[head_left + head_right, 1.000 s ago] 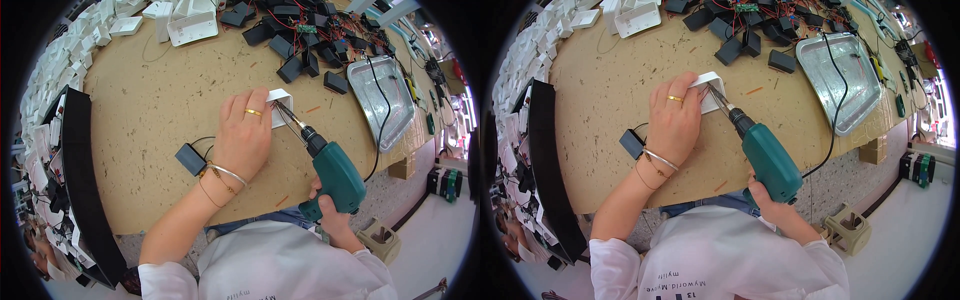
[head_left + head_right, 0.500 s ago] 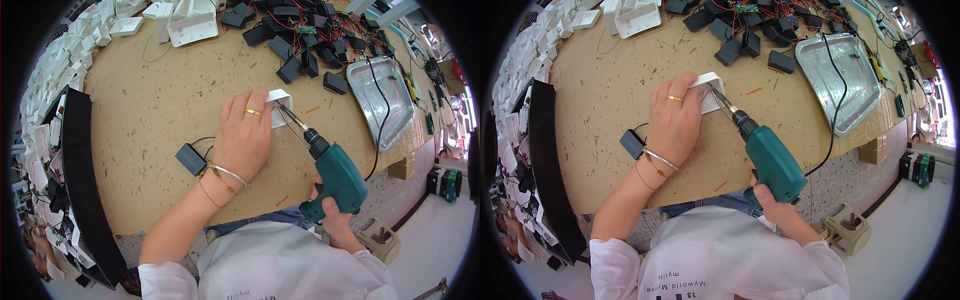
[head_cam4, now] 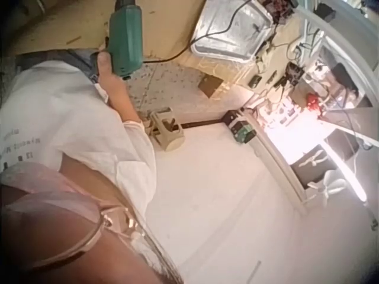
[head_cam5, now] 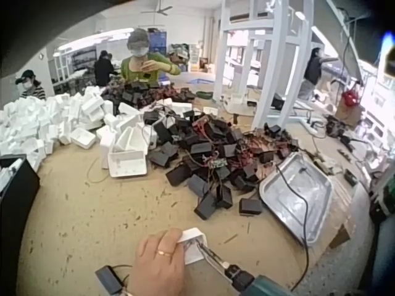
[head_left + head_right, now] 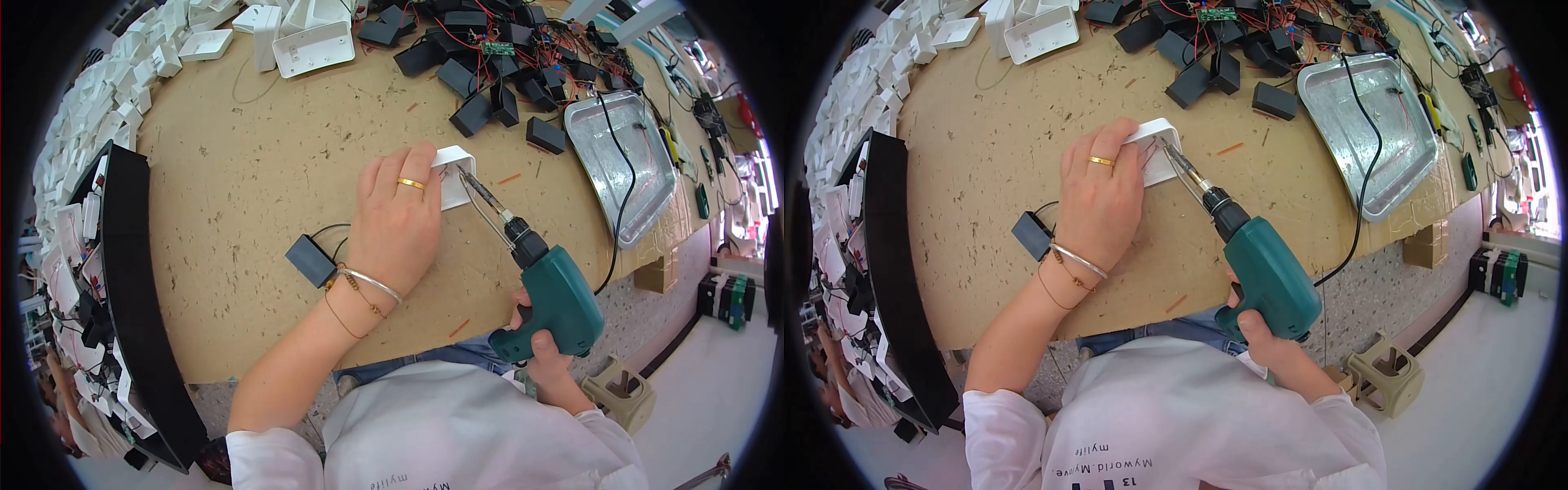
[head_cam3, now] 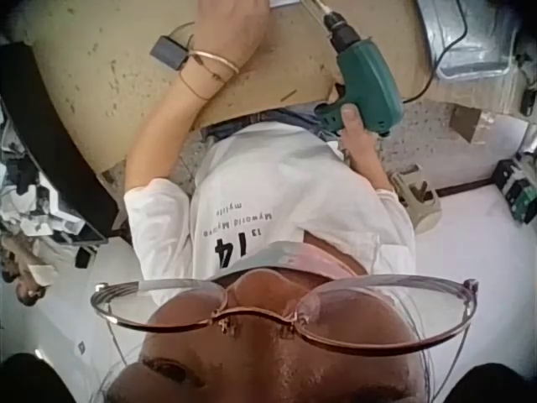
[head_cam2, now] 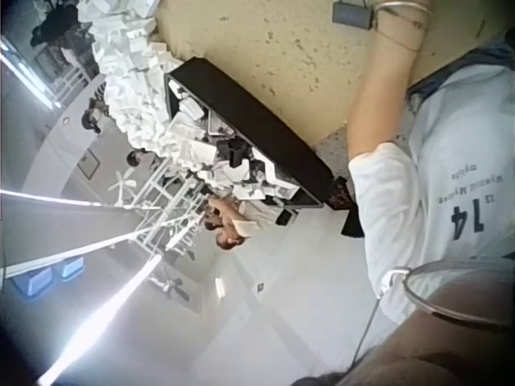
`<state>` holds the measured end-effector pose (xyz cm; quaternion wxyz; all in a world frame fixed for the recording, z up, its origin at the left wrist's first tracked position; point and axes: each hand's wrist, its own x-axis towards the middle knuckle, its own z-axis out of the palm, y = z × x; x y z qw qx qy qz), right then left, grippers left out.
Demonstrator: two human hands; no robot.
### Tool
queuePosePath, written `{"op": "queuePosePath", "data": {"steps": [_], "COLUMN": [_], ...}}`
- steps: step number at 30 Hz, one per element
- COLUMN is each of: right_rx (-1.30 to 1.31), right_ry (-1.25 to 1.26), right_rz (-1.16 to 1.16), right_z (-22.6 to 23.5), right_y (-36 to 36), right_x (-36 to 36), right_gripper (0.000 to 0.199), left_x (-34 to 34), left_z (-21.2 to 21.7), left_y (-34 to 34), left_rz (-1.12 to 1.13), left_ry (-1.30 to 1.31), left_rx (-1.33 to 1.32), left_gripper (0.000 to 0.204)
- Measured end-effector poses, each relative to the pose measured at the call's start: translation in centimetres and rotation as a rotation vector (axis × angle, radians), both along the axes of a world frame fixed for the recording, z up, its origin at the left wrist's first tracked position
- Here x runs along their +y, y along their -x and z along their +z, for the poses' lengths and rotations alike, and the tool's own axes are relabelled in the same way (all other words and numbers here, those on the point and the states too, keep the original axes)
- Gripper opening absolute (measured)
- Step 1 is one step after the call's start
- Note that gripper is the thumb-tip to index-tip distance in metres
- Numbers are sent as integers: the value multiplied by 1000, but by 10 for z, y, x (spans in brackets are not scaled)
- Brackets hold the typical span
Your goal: The worker is using a glue gun to fix electronic components into white plastic cases on a production line.
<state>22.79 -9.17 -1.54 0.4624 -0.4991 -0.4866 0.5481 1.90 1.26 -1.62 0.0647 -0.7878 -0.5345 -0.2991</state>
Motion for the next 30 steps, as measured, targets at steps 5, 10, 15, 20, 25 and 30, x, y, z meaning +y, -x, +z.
{"op": "queuePosePath", "data": {"steps": [5,10,15,20,25,30], "right_rx": [-16,-11,-21,-102,-94,-60], "right_ry": [29,75,73,93,64,56], "right_rz": [30,50,48,46,21,36], "right_z": [2,3,6,4,4,4], "right_y": [3,7,8,6,7,7], "right_x": [3,5,6,5,5,7], "right_gripper": [60,58,57,55,55,57], "left_x": [0,1,1,0,0,1], "left_z": [-1,-1,0,-1,0,-1], "left_y": [0,0,0,0,0,1], "left_rz": [6,0,-1,3,2,-9], "left_ry": [-4,-8,-3,-1,3,-13], "left_rx": [2,5,-9,-15,-11,5], "left_gripper": [15,15,14,14,14,14]}}
